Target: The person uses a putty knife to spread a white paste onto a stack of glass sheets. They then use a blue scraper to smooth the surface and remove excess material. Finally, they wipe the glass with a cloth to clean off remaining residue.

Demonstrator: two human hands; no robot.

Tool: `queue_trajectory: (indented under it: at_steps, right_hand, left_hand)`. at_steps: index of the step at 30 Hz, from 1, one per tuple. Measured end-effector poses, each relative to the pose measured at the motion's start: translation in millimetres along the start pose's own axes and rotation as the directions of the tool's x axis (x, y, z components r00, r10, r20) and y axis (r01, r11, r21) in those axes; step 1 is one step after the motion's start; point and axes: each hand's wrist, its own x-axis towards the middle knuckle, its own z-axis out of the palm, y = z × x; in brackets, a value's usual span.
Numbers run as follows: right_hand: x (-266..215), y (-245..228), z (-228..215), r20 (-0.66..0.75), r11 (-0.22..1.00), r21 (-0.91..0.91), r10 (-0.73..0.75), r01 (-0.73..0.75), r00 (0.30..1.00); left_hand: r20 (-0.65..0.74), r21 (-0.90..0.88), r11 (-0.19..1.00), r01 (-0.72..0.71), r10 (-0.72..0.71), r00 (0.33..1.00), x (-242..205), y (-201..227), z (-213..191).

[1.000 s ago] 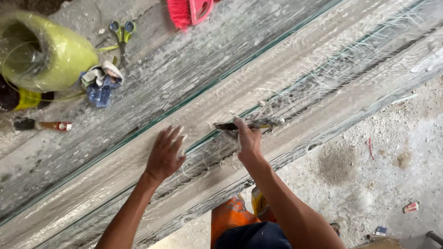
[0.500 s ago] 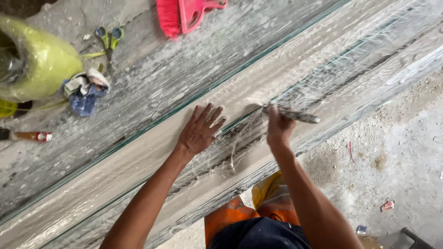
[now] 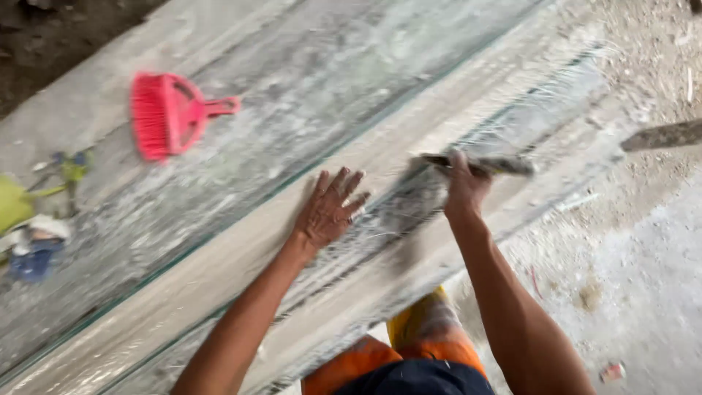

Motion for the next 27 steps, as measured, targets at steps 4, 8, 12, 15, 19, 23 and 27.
queue_trajectory:
  at_steps: [4,8,12,15,19,23,27]
  right_hand:
    - [6.4,-90.7,2.0,0.116,0.931,0.102,0.338,-0.349,0.934]
    - [17.9,-145.4,2.4,0.174,0.825,0.329,0.424,-0.459,0.889]
    - [19.5,-167.7,3.4,0.130,0.813,0.360,0.442,-0.458,0.888]
    - [6.0,-158.1,-1.7,0.117,0.827,0.336,0.438,-0.451,0.891]
    - [-14.7,-98.7,-4.9,0.122,0.853,0.198,0.468,-0.483,0.875]
    - [-47.8,-51.1,15.5,0.125,0.841,0.053,0.530,-0.539,0.839]
    - [-71.5,-36.7,29.3,0.046,0.808,-0.088,0.588,-0.583,0.808]
  left_hand:
    - [0.143,-0.068,0.998,-0.005,0.014,0.990,84.4,29.8,-15.6]
    - [0.078,-0.037,0.998,-0.054,0.056,0.995,152.2,49.4,-34.1]
    - [0.047,-0.024,0.998,-0.059,0.061,0.997,209.9,55.8,-53.1]
    - [-0.043,-0.204,0.977,0.057,-0.067,0.997,206.7,46.5,-60.7]
    - [-0.289,-0.373,0.916,0.150,-0.268,0.919,126.3,0.9,-60.9]
    - [-0.284,-0.269,0.963,-0.008,-0.071,0.956,7.2,-12.7,-28.7]
    - [-0.222,-0.268,0.963,0.005,-0.067,0.973,-37.9,-6.3,0.3]
